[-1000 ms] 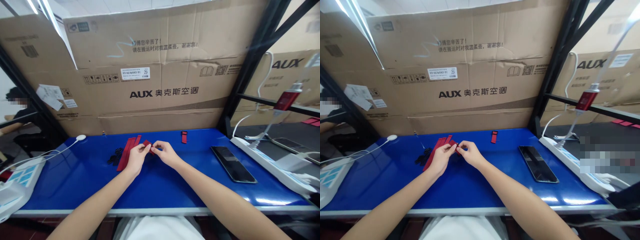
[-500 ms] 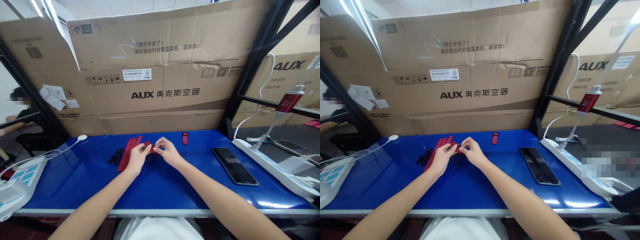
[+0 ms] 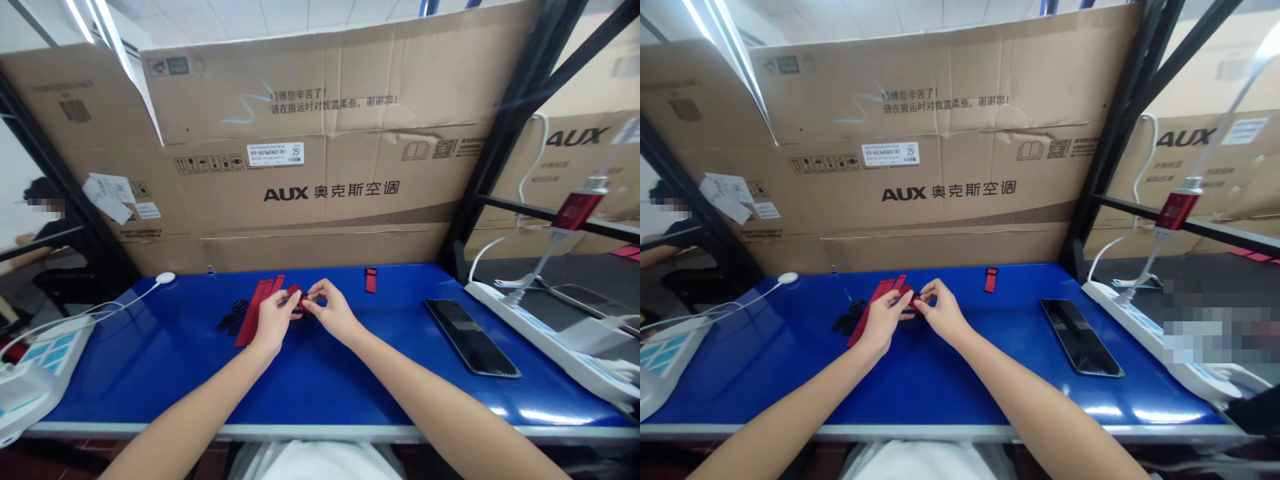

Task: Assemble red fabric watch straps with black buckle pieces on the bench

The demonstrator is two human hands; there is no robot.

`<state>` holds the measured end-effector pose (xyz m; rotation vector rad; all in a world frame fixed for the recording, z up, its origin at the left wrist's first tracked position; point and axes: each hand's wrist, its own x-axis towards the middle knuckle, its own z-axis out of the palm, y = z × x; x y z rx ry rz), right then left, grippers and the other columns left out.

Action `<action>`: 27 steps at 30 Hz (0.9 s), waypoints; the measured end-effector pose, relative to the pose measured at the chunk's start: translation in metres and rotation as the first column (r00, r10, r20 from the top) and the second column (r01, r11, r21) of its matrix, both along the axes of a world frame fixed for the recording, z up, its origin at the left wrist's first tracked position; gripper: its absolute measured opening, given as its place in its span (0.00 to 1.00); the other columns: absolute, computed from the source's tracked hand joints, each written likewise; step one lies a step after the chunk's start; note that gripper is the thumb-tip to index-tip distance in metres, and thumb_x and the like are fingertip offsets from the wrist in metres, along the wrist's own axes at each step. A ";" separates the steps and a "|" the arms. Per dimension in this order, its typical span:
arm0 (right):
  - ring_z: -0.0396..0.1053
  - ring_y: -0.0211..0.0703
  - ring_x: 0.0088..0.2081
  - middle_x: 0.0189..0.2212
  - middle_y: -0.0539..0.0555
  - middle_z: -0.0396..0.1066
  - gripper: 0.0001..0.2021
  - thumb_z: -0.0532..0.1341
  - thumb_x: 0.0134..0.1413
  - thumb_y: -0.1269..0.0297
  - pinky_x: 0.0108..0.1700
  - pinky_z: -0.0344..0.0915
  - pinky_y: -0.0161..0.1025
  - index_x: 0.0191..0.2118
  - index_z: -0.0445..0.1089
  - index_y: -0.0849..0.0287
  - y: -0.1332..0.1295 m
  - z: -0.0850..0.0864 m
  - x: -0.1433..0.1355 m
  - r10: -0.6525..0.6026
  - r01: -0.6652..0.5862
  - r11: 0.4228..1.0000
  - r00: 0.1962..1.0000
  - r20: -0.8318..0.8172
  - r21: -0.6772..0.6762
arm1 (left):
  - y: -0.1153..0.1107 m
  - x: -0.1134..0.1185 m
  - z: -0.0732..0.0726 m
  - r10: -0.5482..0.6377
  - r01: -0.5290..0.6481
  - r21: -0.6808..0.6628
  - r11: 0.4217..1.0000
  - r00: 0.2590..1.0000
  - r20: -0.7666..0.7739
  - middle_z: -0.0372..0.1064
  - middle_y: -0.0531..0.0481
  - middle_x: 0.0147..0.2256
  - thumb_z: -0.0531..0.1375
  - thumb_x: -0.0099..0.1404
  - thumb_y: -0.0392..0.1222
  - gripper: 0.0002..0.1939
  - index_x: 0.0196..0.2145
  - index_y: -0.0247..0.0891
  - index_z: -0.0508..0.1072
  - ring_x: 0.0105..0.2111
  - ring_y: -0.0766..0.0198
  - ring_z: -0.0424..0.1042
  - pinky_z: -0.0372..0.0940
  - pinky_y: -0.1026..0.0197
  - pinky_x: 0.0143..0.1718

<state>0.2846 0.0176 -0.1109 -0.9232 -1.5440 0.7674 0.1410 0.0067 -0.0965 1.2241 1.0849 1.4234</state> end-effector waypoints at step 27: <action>0.71 0.45 0.40 0.40 0.56 0.73 0.15 0.62 0.54 0.67 0.44 0.66 0.41 0.49 0.70 0.57 -0.010 0.013 0.018 -0.045 -0.115 0.939 0.893 0.448 0.324 | 0.008 -0.024 0.014 -0.234 0.245 0.028 0.969 0.950 -0.205 0.75 0.49 0.27 0.71 0.49 0.46 0.20 0.38 0.33 0.75 0.25 0.63 0.75 0.71 0.60 0.33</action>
